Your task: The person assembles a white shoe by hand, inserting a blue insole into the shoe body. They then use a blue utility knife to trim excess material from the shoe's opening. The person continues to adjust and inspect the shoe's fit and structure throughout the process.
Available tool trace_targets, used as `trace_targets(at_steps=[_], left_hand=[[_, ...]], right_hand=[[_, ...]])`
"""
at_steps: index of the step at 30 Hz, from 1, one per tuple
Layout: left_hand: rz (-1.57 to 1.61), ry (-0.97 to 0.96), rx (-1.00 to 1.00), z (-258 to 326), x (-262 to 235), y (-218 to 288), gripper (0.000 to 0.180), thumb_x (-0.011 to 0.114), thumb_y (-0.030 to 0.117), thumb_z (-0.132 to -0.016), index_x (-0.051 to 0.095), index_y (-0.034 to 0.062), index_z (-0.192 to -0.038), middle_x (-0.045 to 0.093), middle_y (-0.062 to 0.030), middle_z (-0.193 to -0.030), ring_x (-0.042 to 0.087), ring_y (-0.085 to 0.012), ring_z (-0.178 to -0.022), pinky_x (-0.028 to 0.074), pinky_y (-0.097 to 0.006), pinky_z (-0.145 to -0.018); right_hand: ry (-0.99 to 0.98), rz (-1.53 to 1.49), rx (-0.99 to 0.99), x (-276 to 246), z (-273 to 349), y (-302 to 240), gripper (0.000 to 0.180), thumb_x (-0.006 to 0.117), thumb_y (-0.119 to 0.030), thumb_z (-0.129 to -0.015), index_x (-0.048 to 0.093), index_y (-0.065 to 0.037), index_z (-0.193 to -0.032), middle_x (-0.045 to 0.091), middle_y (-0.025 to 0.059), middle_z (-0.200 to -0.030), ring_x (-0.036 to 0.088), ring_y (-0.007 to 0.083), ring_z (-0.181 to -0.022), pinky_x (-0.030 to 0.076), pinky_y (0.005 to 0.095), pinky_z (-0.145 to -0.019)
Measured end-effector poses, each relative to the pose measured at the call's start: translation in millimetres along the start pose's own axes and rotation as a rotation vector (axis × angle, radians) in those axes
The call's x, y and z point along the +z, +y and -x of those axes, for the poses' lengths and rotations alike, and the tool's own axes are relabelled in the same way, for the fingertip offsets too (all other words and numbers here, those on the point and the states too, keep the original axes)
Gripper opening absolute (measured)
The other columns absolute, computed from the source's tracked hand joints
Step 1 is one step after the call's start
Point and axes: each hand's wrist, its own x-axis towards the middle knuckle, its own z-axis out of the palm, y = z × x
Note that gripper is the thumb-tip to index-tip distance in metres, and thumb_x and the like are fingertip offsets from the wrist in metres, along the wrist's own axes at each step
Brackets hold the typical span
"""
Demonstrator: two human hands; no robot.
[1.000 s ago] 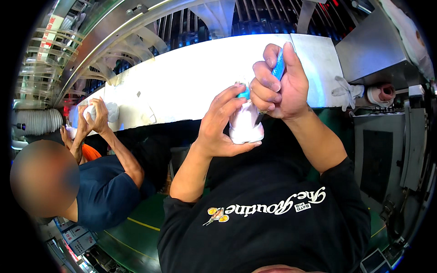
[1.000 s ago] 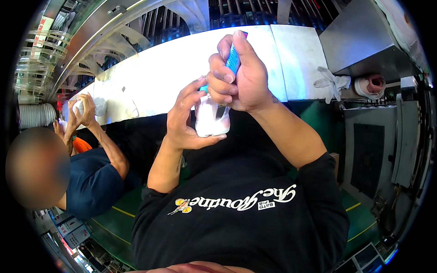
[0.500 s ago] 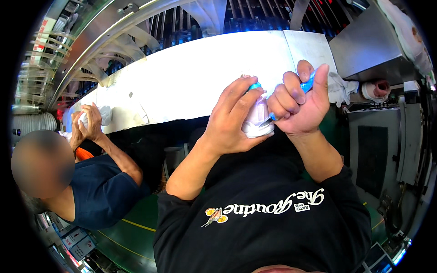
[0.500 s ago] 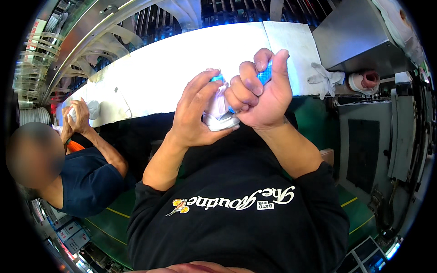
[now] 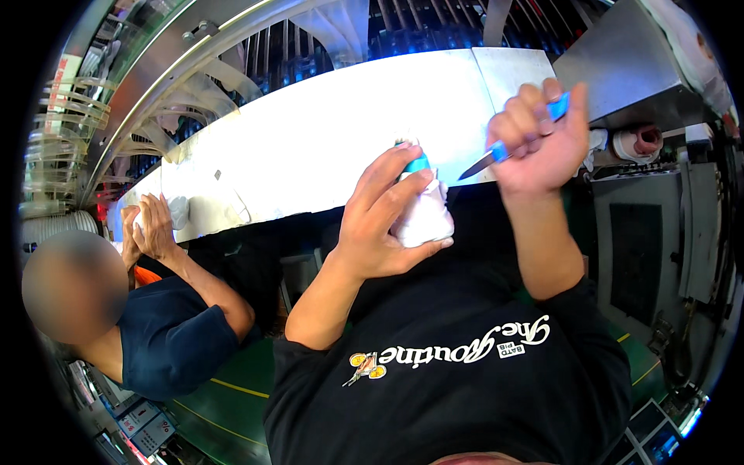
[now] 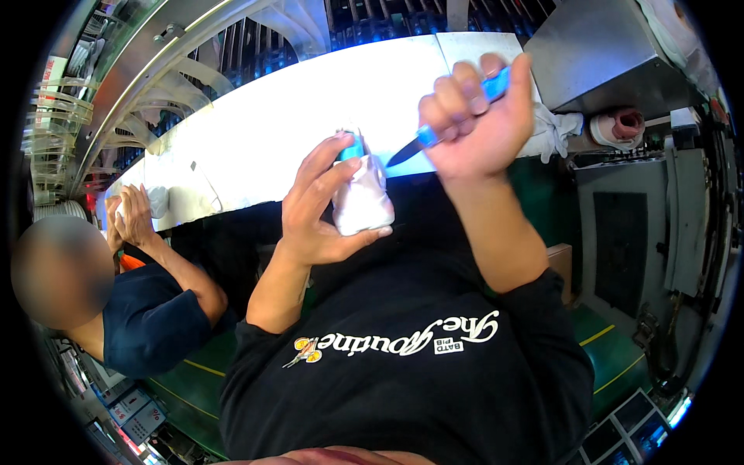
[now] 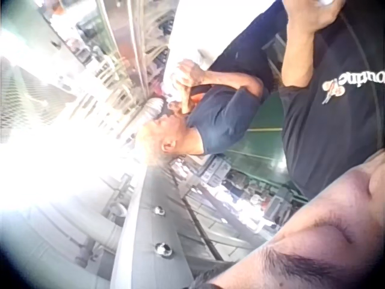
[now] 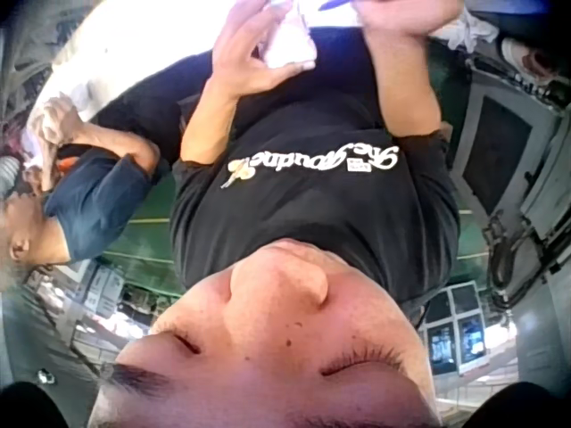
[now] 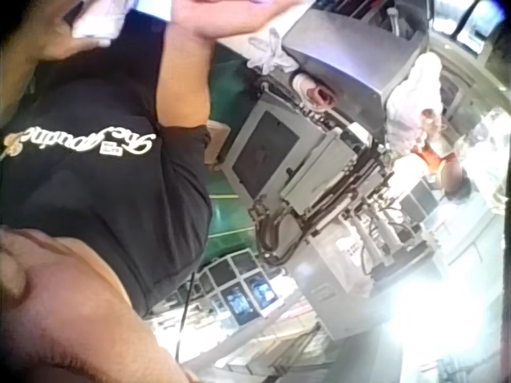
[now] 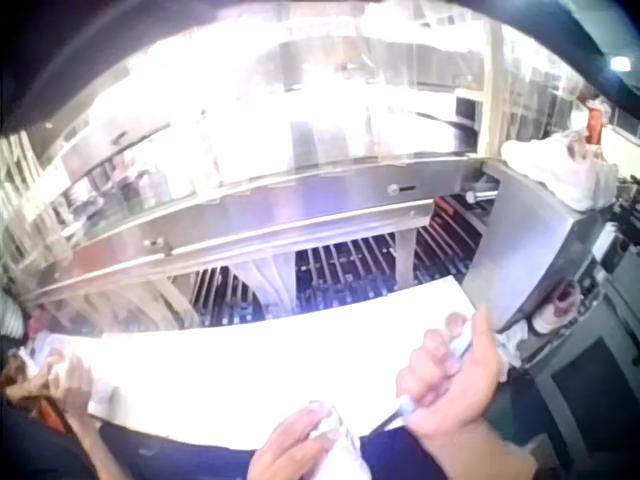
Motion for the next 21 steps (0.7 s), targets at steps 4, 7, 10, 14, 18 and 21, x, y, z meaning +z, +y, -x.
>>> trace_targets(at_steps=[4,7,10,14,18,21], left_hand=[[0.062,0.046,-0.068,4,-5,2,0.084,0.104,0.028,-0.062,0.071,0.0039,-0.135,0.063,-0.0251,-0.150,0.061,-0.0461,-0.140,0.051,-0.053,-0.115],[0.035,0.023,-0.048,3,-5,-1,0.088,0.105,0.031,-0.062,0.068,0.0035,-0.138,0.062,-0.0277,-0.151,0.061,-0.0464,-0.140,0.053,-0.053,-0.113],[0.015,0.009,-0.031,3,-6,-3,0.092,0.106,0.033,-0.062,0.066,0.0030,-0.140,0.061,-0.0299,-0.151,0.060,-0.0468,-0.141,0.054,-0.052,-0.111],[0.028,0.022,-0.020,4,-4,-4,0.093,0.106,0.034,-0.062,0.066,0.0028,-0.140,0.061,-0.0296,-0.150,0.060,-0.0470,-0.141,0.055,-0.052,-0.110],[-0.015,0.017,-0.027,8,-2,-1,0.096,0.106,0.033,-0.061,0.064,0.0030,-0.141,0.060,-0.0290,-0.151,0.060,-0.0472,-0.140,0.055,-0.052,-0.110],[-0.015,0.030,-0.015,13,1,2,0.095,0.106,0.028,-0.059,0.063,0.0032,-0.140,0.060,-0.0269,-0.150,0.060,-0.0470,-0.139,0.054,-0.054,-0.111]], right_hand=[[-0.103,0.067,0.194,13,8,12,0.044,0.038,-0.058,-0.117,0.055,-0.021,-0.101,0.043,-0.0025,-0.069,0.033,0.0112,-0.048,0.030,0.0293,-0.047],[-0.057,0.053,0.251,14,16,37,0.041,0.040,-0.054,-0.118,0.054,-0.021,-0.100,0.044,-0.0028,-0.069,0.033,0.0108,-0.048,0.032,0.0294,-0.046],[0.016,0.147,0.233,18,12,50,0.038,0.045,-0.050,-0.118,0.052,-0.018,-0.098,0.044,-0.0023,-0.069,0.037,0.0103,-0.048,0.034,0.0287,-0.045],[-0.010,0.384,0.173,18,11,56,0.039,0.050,-0.046,-0.117,0.048,-0.015,-0.092,0.043,-0.0007,-0.068,0.042,0.0101,-0.047,0.034,0.0273,-0.043],[0.018,0.428,0.176,24,9,61,0.035,0.048,-0.045,-0.118,0.048,-0.018,-0.096,0.041,-0.0020,-0.070,0.033,0.0094,-0.046,0.030,0.0269,-0.040],[0.050,0.288,0.244,20,14,56,0.032,0.045,-0.044,-0.119,0.051,-0.020,-0.100,0.040,-0.0036,-0.070,0.029,0.0090,-0.046,0.027,0.0265,-0.039]])
